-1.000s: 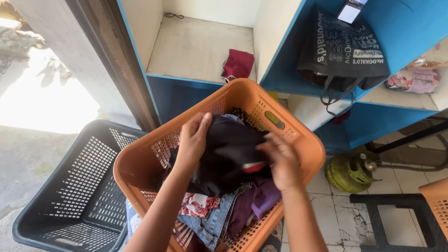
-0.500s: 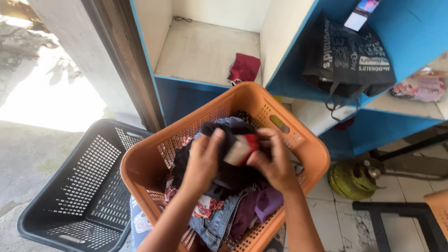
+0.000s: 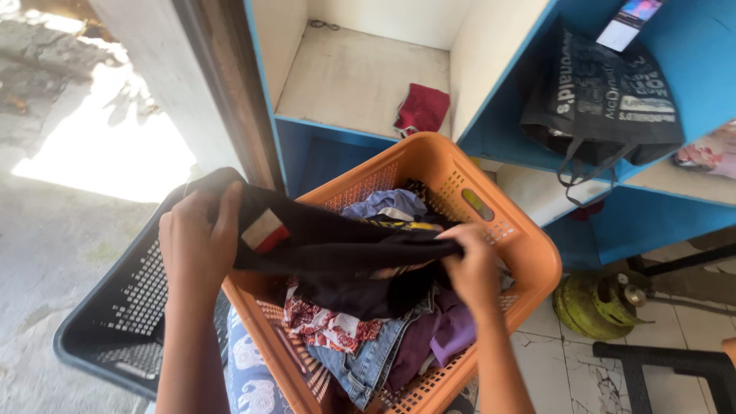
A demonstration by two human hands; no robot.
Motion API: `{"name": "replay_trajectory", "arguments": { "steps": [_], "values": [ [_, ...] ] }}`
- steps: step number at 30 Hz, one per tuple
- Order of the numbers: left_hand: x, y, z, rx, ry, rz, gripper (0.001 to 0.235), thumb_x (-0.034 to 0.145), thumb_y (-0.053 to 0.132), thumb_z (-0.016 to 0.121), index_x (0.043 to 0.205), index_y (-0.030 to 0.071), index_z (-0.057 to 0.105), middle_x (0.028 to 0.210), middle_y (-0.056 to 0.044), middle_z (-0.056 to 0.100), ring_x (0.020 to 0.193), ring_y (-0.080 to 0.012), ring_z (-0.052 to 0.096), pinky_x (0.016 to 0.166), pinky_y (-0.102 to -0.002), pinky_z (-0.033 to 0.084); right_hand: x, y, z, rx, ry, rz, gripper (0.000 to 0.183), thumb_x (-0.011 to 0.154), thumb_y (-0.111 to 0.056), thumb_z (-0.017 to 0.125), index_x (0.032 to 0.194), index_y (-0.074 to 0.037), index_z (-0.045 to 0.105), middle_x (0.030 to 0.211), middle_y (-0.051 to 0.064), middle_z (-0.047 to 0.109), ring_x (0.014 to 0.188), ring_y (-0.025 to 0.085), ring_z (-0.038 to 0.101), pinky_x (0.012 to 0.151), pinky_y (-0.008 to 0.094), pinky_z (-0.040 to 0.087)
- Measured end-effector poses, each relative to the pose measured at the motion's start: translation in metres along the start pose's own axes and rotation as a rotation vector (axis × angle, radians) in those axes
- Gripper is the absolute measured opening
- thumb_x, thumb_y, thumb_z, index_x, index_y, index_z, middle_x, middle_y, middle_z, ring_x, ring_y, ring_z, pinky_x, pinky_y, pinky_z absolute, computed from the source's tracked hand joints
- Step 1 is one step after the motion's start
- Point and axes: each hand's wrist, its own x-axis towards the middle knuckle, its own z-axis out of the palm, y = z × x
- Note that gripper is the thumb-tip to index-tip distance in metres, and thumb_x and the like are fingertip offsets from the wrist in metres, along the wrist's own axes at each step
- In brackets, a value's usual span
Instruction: The person sorts through a pile of clothes in an orange laundry basket, picking up items like a black t-shirt and a purple sock, unfolding them, and placing them into a black laundry basket. The task involves handling various garments one by one.
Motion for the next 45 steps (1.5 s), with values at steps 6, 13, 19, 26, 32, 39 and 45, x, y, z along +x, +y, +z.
{"name": "replay_trajectory", "arguments": {
  "steps": [6, 13, 19, 26, 32, 39, 45],
  "values": [
    [-0.005, 0.009, 0.013, 0.379, -0.312, -0.291, 0.040, 0.092, 0.050, 0.067, 0.097, 0.011, 0.077, 0.087, -0.014, 0.075, 0.079, -0.0335, 0.072, 0.071, -0.047, 0.055, 0.006, -0.013, -0.047, -0.056, -0.222, -0.183, 0.030, 0.064, 0.009, 0.059, 0.090, -0.006, 0.064, 0.109, 0.006, 0.072, 0.113, 0.029, 0.068, 0.102, 0.039, 0.052],
    [-0.083, 0.024, 0.121, 0.113, -0.575, 0.204, 0.047, 0.068, 0.044, 0.084, 0.101, 0.013, 0.072, 0.104, -0.012, 0.069, 0.098, -0.0334, 0.067, 0.078, -0.047, 0.055, -0.028, -0.005, -0.030, -0.081, -0.613, 0.050, 0.026, 0.074, -0.018, 0.084, 0.095, -0.010, 0.070, 0.120, 0.004, 0.074, 0.118, 0.028, 0.064, 0.101, 0.041, 0.048],
    [-0.152, 0.000, 0.227, 0.370, -0.524, 0.488, 0.003, 0.085, 0.019, 0.071, 0.086, 0.017, 0.069, 0.096, -0.005, 0.071, 0.098, -0.0265, 0.070, 0.087, -0.047, 0.054, -0.052, -0.015, 0.009, -0.391, -0.798, 0.125, 0.066, 0.059, -0.027, 0.094, 0.118, -0.016, 0.067, 0.138, 0.010, 0.059, 0.130, 0.035, 0.049, 0.096, 0.048, 0.043],
    [-0.112, 0.022, 0.176, -0.377, -0.520, 0.119, 0.026, 0.100, 0.032, 0.066, 0.104, 0.006, 0.062, 0.087, -0.022, 0.072, 0.086, -0.0422, 0.068, 0.071, -0.052, 0.051, -0.056, 0.002, 0.027, 0.053, -0.296, 0.069, 0.027, 0.087, -0.019, 0.075, 0.105, -0.002, 0.065, 0.107, 0.013, 0.069, 0.101, 0.029, 0.069, 0.088, 0.034, 0.052],
    [-0.082, 0.044, 0.130, -0.084, -0.293, 0.339, 0.051, 0.065, 0.029, 0.083, 0.107, 0.011, 0.060, 0.092, -0.012, 0.068, 0.091, -0.0365, 0.068, 0.077, -0.049, 0.051, -0.020, -0.038, -0.007, 0.254, -0.193, 0.340, 0.020, 0.101, -0.017, 0.068, 0.088, -0.002, 0.062, 0.074, 0.000, 0.051, 0.073, 0.009, 0.046, 0.065, 0.027, 0.040],
    [-0.069, 0.017, 0.112, -0.052, -0.523, 0.085, 0.043, 0.072, 0.022, 0.085, 0.112, 0.016, 0.071, 0.103, -0.011, 0.074, 0.099, -0.0320, 0.072, 0.085, -0.041, 0.054, 0.003, -0.080, -0.077, 0.566, 0.355, 0.223, 0.026, 0.096, -0.012, 0.075, 0.078, -0.005, 0.058, 0.076, -0.008, 0.048, 0.073, 0.002, 0.040, 0.069, 0.019, 0.029],
    [-0.054, 0.017, 0.117, -1.485, -0.946, -0.351, 0.028, 0.097, 0.001, 0.062, 0.124, -0.003, 0.069, 0.113, -0.015, 0.074, 0.102, -0.0259, 0.072, 0.092, -0.037, 0.056, 0.040, -0.079, -0.047, 0.077, 0.290, -0.014, 0.032, 0.101, -0.023, 0.077, 0.114, -0.003, 0.056, 0.110, 0.005, 0.061, 0.104, 0.017, 0.059, 0.098, 0.031, 0.047]
  ]
}}
